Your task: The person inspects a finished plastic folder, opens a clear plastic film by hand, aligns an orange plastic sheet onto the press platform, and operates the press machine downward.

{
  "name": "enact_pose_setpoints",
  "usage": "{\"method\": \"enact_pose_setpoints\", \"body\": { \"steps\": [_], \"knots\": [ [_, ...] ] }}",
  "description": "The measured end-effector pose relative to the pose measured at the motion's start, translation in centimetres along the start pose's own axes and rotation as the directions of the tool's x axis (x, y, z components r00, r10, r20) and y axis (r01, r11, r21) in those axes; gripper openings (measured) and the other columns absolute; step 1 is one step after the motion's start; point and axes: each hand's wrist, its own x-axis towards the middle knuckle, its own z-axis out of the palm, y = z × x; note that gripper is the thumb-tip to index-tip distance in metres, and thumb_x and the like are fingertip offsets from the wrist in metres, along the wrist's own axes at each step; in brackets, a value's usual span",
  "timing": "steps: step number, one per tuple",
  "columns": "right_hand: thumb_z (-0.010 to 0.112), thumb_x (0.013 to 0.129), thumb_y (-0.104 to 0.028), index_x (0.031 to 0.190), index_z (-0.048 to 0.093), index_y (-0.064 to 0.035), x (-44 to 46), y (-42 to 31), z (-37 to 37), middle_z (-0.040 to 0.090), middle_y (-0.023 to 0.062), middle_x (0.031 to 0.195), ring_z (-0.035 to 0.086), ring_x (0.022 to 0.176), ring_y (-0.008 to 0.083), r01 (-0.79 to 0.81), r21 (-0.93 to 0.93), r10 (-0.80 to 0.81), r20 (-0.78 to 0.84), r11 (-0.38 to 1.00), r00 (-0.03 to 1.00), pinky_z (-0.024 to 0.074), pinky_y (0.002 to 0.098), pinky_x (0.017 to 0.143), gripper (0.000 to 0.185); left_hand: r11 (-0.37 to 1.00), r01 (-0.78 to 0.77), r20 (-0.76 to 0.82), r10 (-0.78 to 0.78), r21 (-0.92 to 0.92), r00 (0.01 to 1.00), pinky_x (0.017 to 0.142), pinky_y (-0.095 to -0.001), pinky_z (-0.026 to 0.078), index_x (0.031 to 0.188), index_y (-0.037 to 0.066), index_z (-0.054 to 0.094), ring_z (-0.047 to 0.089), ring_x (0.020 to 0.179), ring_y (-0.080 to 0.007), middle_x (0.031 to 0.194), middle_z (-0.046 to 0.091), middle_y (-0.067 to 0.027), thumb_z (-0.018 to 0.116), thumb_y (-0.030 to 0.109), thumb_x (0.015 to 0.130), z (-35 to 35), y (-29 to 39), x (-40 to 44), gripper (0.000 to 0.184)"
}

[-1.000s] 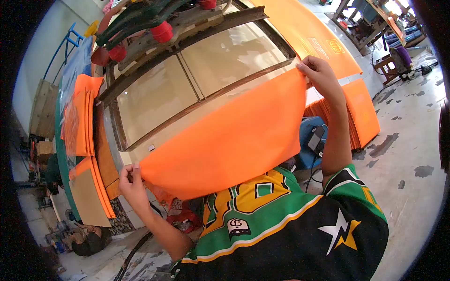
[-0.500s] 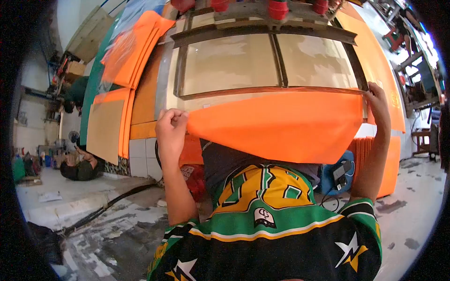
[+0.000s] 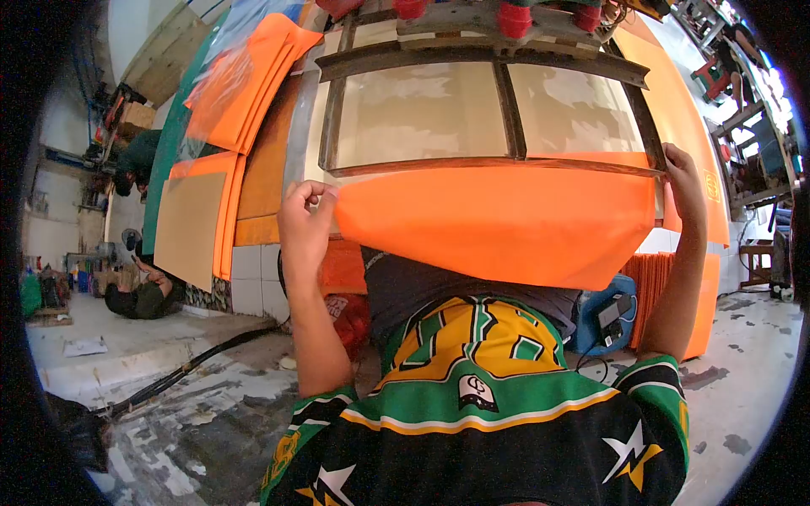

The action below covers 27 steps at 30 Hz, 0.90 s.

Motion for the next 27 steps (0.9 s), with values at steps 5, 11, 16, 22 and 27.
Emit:
{"method": "enact_pose_setpoints", "body": {
  "steps": [5, 11, 16, 22, 27],
  "knots": [
    [0.060, 0.099, -0.024, 0.095, 0.069, -0.0060, 1.0, 1.2, -0.3, 0.054, -0.0075, 0.079, 0.047, 0.074, 0.0055, 0.003, 0.002, -0.003, 0.040, 1.000, 0.999, 0.0370, 0.0240, 0.067, 0.020, 0.998, 0.009, 0.020, -0.008, -0.062, 1.000, 0.074, -0.0314, 0.044, 0.091, -0.004, 0.069, 0.053, 0.080, -0.0152, 0.085, 0.057, -0.0061, 0.071, 0.017, 0.093, 0.3, 0.0, 1.2, 0.021],
    [0.062, 0.098, -0.028, 0.087, 0.068, -0.0026, 3.0, 1.0, -0.6, 0.056, -0.0034, 0.077, 0.049, 0.073, 0.0077, 0.011, -0.023, -0.009, 0.079, 1.000, 0.997, 0.0390, 0.0267, 0.065, 0.029, 0.996, -0.085, 0.088, 0.082, 0.022, 0.993, 0.066, -0.0319, 0.044, 0.092, -0.005, 0.068, 0.050, 0.069, -0.0137, 0.074, 0.056, -0.0034, 0.071, 0.016, 0.093, 0.1, -1.4, 3.5, 0.020],
    [0.061, 0.101, -0.024, 0.092, 0.068, -0.0024, 4.6, 1.4, -1.2, 0.056, -0.0074, 0.078, 0.049, 0.072, 0.0043, 0.010, 0.029, -0.016, 0.193, 1.000, 0.981, 0.0410, 0.0227, 0.066, 0.024, 0.998, 0.009, 0.142, -0.001, -0.056, 0.990, 0.065, -0.0296, 0.042, 0.095, -0.004, 0.068, 0.051, 0.071, -0.0113, 0.077, 0.056, 0.0003, 0.069, 0.013, 0.096, 0.3, -0.1, 6.0, 0.017],
    [0.062, 0.103, -0.027, 0.096, 0.071, -0.0025, 7.7, 2.8, -1.3, 0.061, -0.0066, 0.083, 0.054, 0.076, 0.0034, -0.047, 0.097, 0.024, 0.222, 0.994, 0.975, 0.0458, 0.0229, 0.071, 0.027, 0.944, 0.072, 0.301, 0.031, -0.323, 0.953, 0.058, -0.0231, 0.043, 0.101, 0.000, 0.070, 0.056, 0.070, -0.0047, 0.082, 0.062, 0.0009, 0.065, 0.010, 0.097, 0.8, -3.0, 12.0, 0.012],
    [0.064, 0.102, -0.032, 0.097, 0.072, -0.0022, 9.7, 1.8, -0.4, 0.062, -0.0049, 0.082, 0.055, 0.073, 0.0048, -0.055, 0.065, 0.042, 0.182, 0.996, 0.982, 0.0458, 0.0246, 0.070, 0.031, 0.933, 0.128, 0.343, -0.005, -0.338, 0.939, 0.053, -0.0242, 0.046, 0.110, -0.003, 0.070, 0.060, 0.060, -0.0065, 0.086, 0.070, -0.0031, 0.059, 0.008, 0.098, 1.6, -1.2, 15.6, 0.019]
  ]
}}
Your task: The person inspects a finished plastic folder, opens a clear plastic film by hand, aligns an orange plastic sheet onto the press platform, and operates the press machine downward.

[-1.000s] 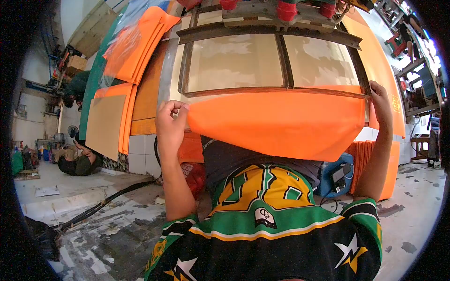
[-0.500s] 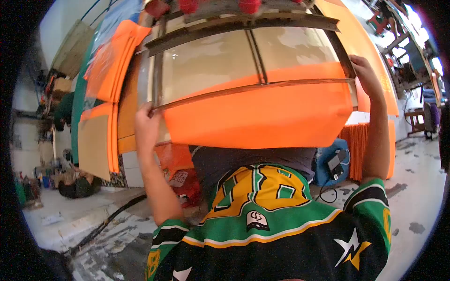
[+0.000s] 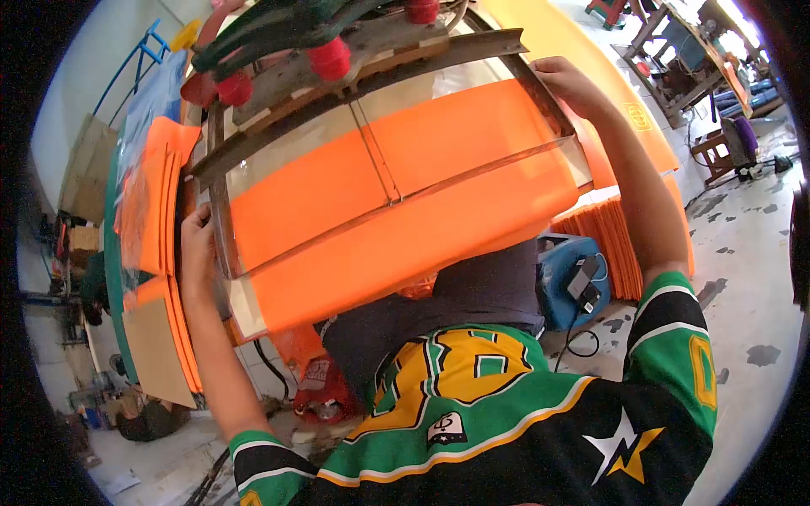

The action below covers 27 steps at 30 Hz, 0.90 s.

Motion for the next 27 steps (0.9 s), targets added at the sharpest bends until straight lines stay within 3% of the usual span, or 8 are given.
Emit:
{"method": "enact_pose_setpoints", "body": {
  "steps": [6, 9, 10, 13, 20, 24, 25, 27],
  "knots": [
    [0.066, 0.101, -0.030, 0.104, 0.073, 0.0000, 4.0, 0.6, 0.0, 0.066, -0.0017, 0.087, 0.058, 0.079, 0.0072, 0.101, 0.058, -0.097, -0.063, 0.993, 0.993, 0.0476, 0.0275, 0.073, 0.031, 0.953, -0.222, -0.007, 0.229, 0.206, 0.973, 0.071, -0.0273, 0.048, 0.105, 0.000, 0.072, 0.063, 0.081, -0.0119, 0.094, 0.069, -0.0015, 0.053, 0.008, 0.099, -1.2, -0.7, 6.2, 0.021],
    [0.065, 0.099, -0.022, 0.108, 0.073, 0.0025, 6.3, 0.2, 0.6, 0.068, 0.0002, 0.091, 0.060, 0.084, 0.0107, 0.163, -0.040, -0.167, -0.137, 0.986, 0.976, 0.0493, 0.0293, 0.080, 0.028, 0.905, -0.144, 0.044, 0.138, 0.400, 0.989, 0.079, -0.0280, 0.047, 0.105, 0.000, 0.071, 0.061, 0.089, -0.0141, 0.100, 0.069, -0.0007, 0.051, 0.012, 0.100, -2.9, -0.7, 9.4, 0.024],
    [0.065, 0.099, -0.022, 0.108, 0.073, 0.0025, 7.1, 0.6, 0.7, 0.068, 0.0002, 0.091, 0.060, 0.084, 0.0107, 0.170, -0.043, -0.174, -0.152, 0.985, 0.973, 0.0493, 0.0293, 0.080, 0.028, 0.902, -0.160, 0.048, 0.154, 0.400, 0.987, 0.079, -0.0280, 0.047, 0.105, 0.000, 0.071, 0.061, 0.089, -0.0141, 0.100, 0.069, -0.0007, 0.051, 0.012, 0.100, -3.9, -2.7, 11.6, 0.024],
    [0.066, 0.091, -0.010, 0.096, 0.073, 0.0016, 8.7, -0.4, 0.0, 0.068, 0.0022, 0.087, 0.062, 0.085, 0.0111, 0.224, -0.028, -0.226, -0.073, 0.974, 0.971, 0.0488, 0.0288, 0.077, 0.014, 0.961, -0.059, 0.073, 0.081, -0.272, 0.994, 0.072, -0.0290, 0.048, 0.105, -0.002, 0.070, 0.062, 0.083, -0.0119, 0.096, 0.069, -0.0020, 0.054, 0.016, 0.102, -3.1, -3.4, 14.9, 0.024],
    [0.067, 0.093, -0.022, 0.087, 0.075, -0.0003, 14.1, 0.3, -0.5, 0.064, 0.0017, 0.074, 0.058, 0.068, 0.0123, 0.115, 0.023, -0.111, -0.133, 0.993, 0.985, 0.0457, 0.0312, 0.064, 0.023, 0.905, -0.338, 0.110, 0.320, 0.259, 0.941, 0.070, -0.0305, 0.049, 0.107, 0.000, 0.072, 0.062, 0.077, -0.0092, 0.092, 0.069, 0.0000, 0.065, 0.012, 0.097, -3.8, -3.6, 20.6, 0.018],
    [0.067, 0.094, -0.029, 0.094, 0.073, 0.0032, 17.7, 0.8, -0.7, 0.068, 0.0090, 0.076, 0.058, 0.069, 0.0181, 0.218, -0.146, -0.241, -0.162, 0.965, 0.957, 0.0472, 0.0388, 0.066, 0.033, 0.897, -0.342, 0.082, 0.333, 0.278, 0.939, 0.073, -0.0300, 0.049, 0.111, 0.001, 0.072, 0.061, 0.080, -0.0087, 0.092, 0.069, 0.0000, 0.063, 0.014, 0.099, -4.0, -4.1, 23.6, 0.020],
    [0.067, 0.095, -0.030, 0.092, 0.072, 0.0029, 19.0, 0.7, -1.2, 0.065, 0.0084, 0.072, 0.056, 0.068, 0.0174, 0.211, -0.372, -0.276, -0.131, 0.904, 0.952, 0.0459, 0.0394, 0.065, 0.033, 0.942, -0.297, 0.091, 0.286, 0.158, 0.954, 0.074, -0.0300, 0.048, 0.115, 0.001, 0.070, 0.060, 0.084, -0.0104, 0.096, 0.069, -0.0021, 0.061, 0.018, 0.101, -3.6, -3.7, 23.5, 0.024],
    [0.066, 0.096, -0.031, 0.084, 0.067, 0.0040, 20.5, 1.3, -1.0, 0.055, 0.0059, 0.067, 0.050, 0.066, 0.0158, 0.214, -0.299, -0.263, -0.137, 0.930, 0.955, 0.0443, 0.0397, 0.064, 0.037, 0.973, -0.226, 0.139, 0.218, 0.039, 0.966, 0.075, -0.0299, 0.048, 0.120, 0.000, 0.067, 0.060, 0.088, -0.0120, 0.099, 0.069, -0.0042, 0.058, 0.022, 0.104, -2.2, -3.5, 23.4, 0.028]
  ]
}}
